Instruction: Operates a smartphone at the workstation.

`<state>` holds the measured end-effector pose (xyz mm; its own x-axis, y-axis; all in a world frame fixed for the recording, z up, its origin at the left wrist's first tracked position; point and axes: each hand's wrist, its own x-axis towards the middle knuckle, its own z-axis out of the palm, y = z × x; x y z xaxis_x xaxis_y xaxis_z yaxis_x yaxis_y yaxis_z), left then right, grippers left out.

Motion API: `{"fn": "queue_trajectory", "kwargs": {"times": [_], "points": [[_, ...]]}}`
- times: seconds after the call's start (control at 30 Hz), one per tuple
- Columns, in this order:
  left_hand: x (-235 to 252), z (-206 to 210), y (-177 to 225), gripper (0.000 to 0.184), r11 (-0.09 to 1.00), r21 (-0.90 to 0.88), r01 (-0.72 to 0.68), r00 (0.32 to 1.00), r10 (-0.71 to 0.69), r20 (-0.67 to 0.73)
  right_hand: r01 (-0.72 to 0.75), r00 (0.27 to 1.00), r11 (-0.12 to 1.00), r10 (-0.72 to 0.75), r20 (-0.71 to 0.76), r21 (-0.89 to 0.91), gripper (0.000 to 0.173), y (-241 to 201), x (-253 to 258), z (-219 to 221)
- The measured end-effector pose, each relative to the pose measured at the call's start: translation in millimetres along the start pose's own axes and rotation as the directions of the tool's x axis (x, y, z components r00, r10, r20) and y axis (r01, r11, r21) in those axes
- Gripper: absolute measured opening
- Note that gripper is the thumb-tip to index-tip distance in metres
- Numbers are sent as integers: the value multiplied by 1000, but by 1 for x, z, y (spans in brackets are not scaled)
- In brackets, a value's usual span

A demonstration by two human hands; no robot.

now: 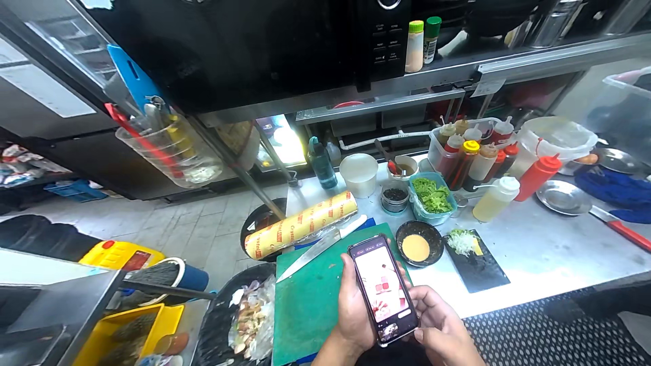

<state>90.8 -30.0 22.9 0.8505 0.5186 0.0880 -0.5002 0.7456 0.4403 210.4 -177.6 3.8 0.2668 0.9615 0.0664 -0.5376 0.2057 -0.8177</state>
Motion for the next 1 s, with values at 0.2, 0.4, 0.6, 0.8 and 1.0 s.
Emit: {"fn": "queue_trajectory", "kwargs": {"times": [0.2, 0.4, 0.6, 0.8, 1.0], "points": [[0, -1, 0, 98, 1000, 4, -8, 1000, 8, 0, 31, 999, 999, -32, 30, 22, 51, 3, 1, -1], [-1, -3, -2, 99, 1000, -8, -12, 1000, 12, 11, 21, 998, 996, -25, -58, -81, 46, 3, -1, 3], [-2, -2, -3, 97, 1000, -23, -8, 1000, 9, 26, 5, 1000, 1000, -5, -2, 15, 46, 5, -3, -1], [-4, -1, -3, 97, 1000, -27, -6, 999, 7, 35, 14, 1000, 999, -14, 17, 33, 48, 5, -6, -1], [-4, 0, -3, 105, 1000, -3, -2, 1000, 2, 24, 9, 1000, 1000, -9, 12, -6, 49, 4, -7, 0]]}}
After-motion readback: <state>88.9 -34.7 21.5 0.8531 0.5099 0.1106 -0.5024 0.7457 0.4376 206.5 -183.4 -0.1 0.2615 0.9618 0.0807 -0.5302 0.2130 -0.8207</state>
